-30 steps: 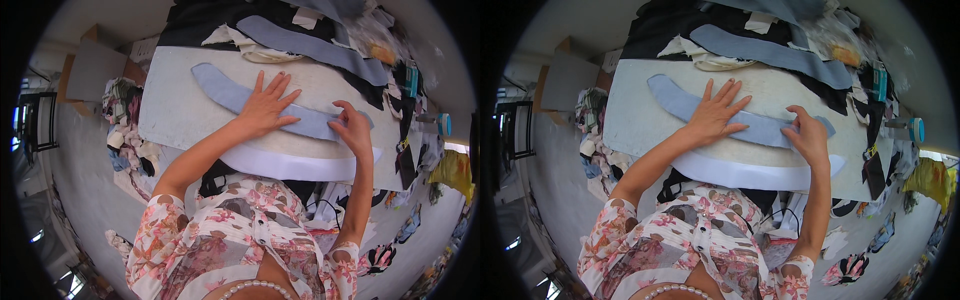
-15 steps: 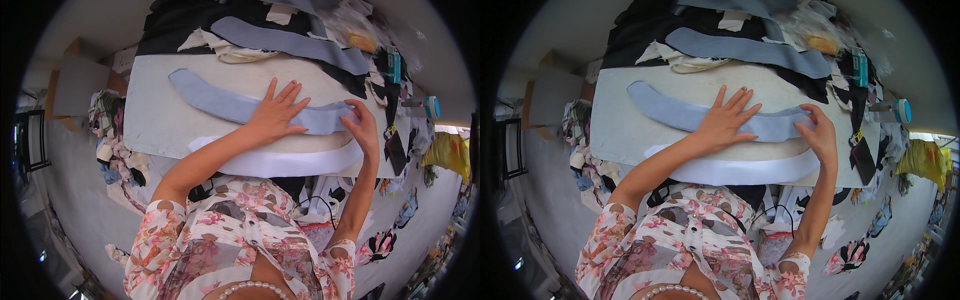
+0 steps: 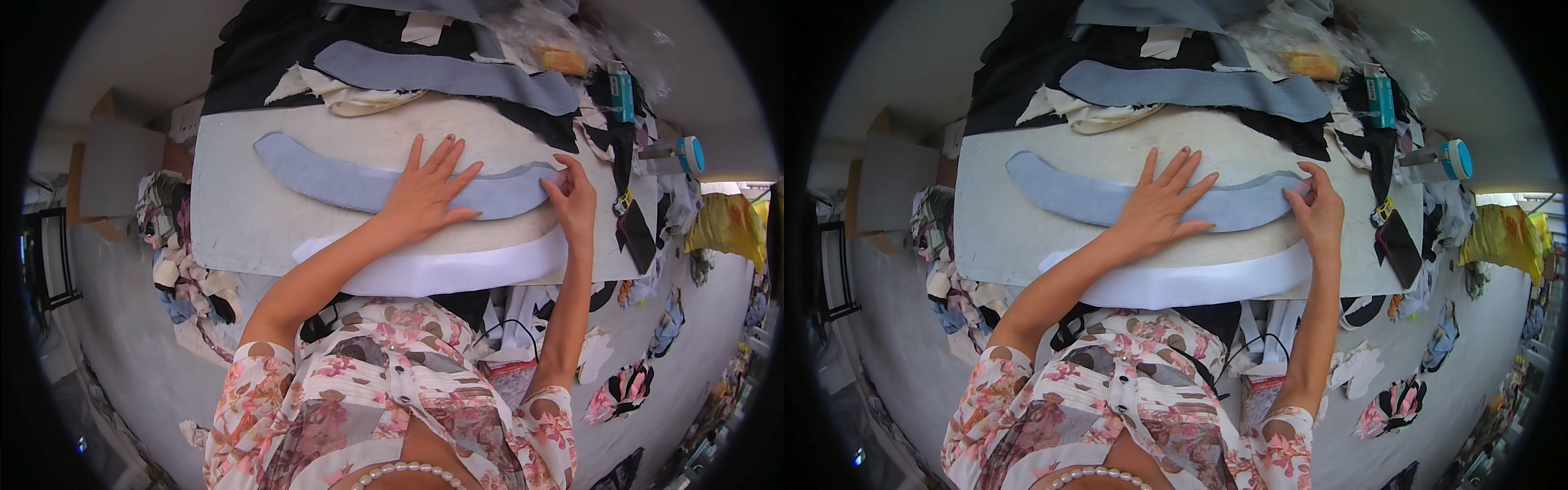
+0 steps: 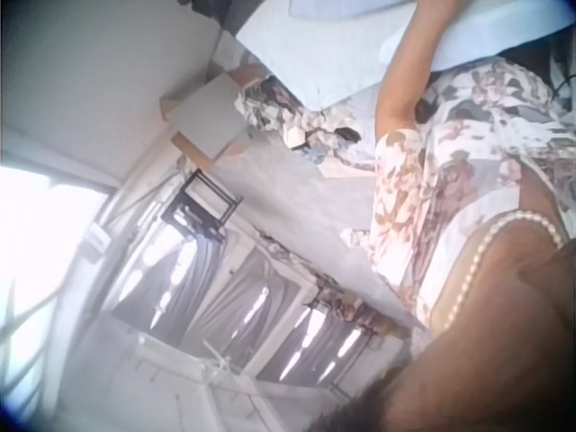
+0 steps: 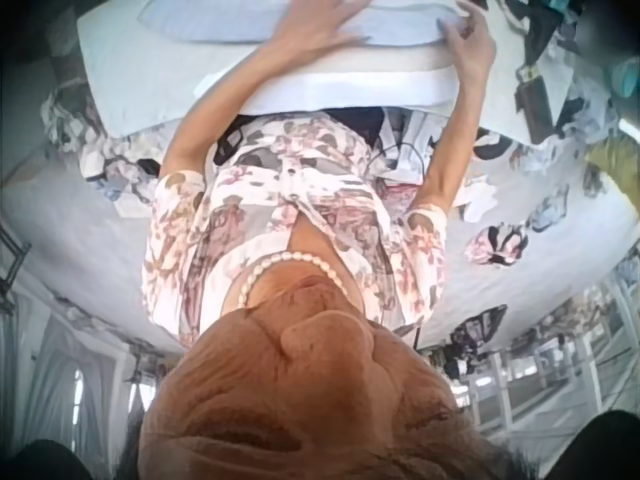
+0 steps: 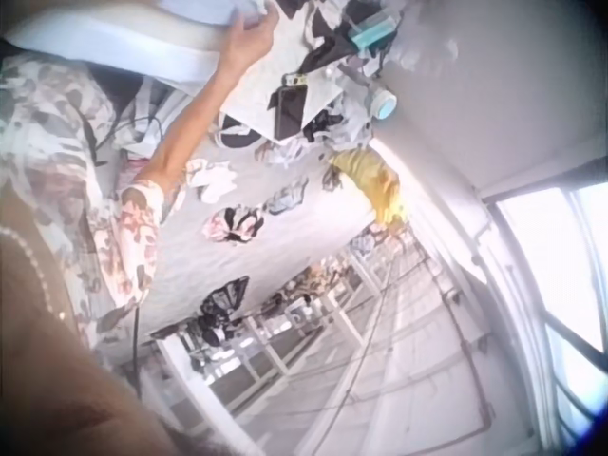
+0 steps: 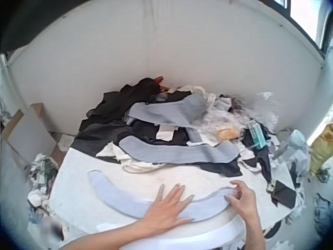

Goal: The person repeatedly folds a light blue fabric piece on a white table, smoothing it with both hands. The person also briefly handles a white fabric piece and a dark fabric piece, then returns to folding the blue piece.

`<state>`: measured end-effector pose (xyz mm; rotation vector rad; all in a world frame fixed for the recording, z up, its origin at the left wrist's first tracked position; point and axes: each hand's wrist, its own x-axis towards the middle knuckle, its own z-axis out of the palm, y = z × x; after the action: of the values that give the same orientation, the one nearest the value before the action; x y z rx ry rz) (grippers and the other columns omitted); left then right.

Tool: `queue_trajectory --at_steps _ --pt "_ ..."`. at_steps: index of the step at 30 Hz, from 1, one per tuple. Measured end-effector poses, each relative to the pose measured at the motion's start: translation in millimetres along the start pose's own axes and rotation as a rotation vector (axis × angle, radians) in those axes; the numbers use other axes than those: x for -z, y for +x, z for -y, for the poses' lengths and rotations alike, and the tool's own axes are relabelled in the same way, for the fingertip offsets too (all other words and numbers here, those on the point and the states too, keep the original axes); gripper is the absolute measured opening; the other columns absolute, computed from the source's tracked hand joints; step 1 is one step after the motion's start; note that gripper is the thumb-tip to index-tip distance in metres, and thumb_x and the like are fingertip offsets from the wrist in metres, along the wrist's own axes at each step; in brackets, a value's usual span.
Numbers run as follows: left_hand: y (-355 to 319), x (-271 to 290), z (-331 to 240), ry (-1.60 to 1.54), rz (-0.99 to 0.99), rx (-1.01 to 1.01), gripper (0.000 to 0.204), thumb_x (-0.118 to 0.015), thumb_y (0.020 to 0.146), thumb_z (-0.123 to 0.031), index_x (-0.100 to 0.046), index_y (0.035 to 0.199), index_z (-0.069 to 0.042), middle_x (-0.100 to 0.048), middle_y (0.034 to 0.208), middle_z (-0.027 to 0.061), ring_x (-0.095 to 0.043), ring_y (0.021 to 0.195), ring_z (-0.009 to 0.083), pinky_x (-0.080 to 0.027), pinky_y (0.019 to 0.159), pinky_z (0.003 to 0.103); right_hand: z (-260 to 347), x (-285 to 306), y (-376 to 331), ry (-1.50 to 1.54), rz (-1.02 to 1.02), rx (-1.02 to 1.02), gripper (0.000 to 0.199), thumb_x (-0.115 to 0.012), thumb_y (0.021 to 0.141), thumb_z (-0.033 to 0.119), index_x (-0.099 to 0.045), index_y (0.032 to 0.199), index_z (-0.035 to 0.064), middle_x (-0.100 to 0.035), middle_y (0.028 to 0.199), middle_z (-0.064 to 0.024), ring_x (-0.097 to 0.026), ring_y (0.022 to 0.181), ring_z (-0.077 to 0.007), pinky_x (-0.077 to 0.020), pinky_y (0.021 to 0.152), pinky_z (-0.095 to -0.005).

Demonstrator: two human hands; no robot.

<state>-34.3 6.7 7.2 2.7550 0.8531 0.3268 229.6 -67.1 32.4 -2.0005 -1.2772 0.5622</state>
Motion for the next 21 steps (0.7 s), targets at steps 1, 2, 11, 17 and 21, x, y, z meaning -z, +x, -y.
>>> queue_trajectory --at_steps 1,2,11,17,21 --pt "0.1 0.2 0.3 -0.001 0.002 0.001 0.073 -0.042 0.092 -0.064 -0.037 0.149 -0.018 -0.027 0.156 0.0172 -0.017 0.147 0.031 -0.002 0.119 0.056 -3.5 -1.1 0.5 0.022 -0.007 -0.005 0.046 -0.071 0.08 -0.004 -0.058 0.123 0.0046 -0.053 0.08 0.0018 -0.05 0.066 -0.006 -0.0422 0.06 -0.02" --pt "0.4 0.2 0.4 -0.002 0.004 0.002 0.073 -0.042 0.092 -0.064 -0.037 0.149 -0.019 -0.027 0.156 0.0173 -0.017 0.147 0.0312 -0.002 0.119 0.056 -6.7 -2.0 1.0 0.045 -0.015 -0.009 0.046 -0.07 0.08 -0.004 -0.057 0.123 0.0045 -0.054 0.08 0.0019 -0.05 0.066 -0.0057 -0.0424 0.06 -0.0195" --pt "-0.9 -0.1 0.4 0.027 -0.006 0.0 0.074 -0.04 0.092 -0.065 -0.037 0.149 -0.02 -0.026 0.156 0.0181 -0.018 0.147 0.0335 -0.004 0.118 0.057 1.4 -0.8 -4.7 -0.19 -0.178 0.077 0.034 -0.073 0.082 0.007 -0.061 0.114 0.0058 -0.061 0.079 -0.0027 -0.055 0.063 -0.0091 -0.046 0.061 -0.024" --pt "-1.1 -0.9 0.1 0.043 0.006 0.001 0.072 -0.043 0.092 -0.063 -0.038 0.149 -0.02 -0.027 0.156 0.0178 -0.018 0.147 0.0338 -0.005 0.117 0.059 17.1 -5.7 9.5 0.231 -0.035 0.02 0.023 -0.065 0.092 0.024 -0.064 0.088 0.0016 -0.061 0.071 -0.0012 -0.052 0.062 -0.0082 -0.0417 0.058 -0.0247" --pt "-1.2 -1.1 2.4 0.025 0.003 -0.007 0.073 -0.043 0.091 -0.063 -0.038 0.149 -0.019 -0.027 0.155 0.018 -0.019 0.147 0.0342 -0.005 0.117 0.059 -4.3 -15.6 26.4 0.22 0.089 -0.096 0.029 -0.06 0.095 0.029 -0.064 0.085 0.0017 -0.06 0.068 0.0 -0.051 0.061 -0.0071 -0.0375 0.055 -0.0209"
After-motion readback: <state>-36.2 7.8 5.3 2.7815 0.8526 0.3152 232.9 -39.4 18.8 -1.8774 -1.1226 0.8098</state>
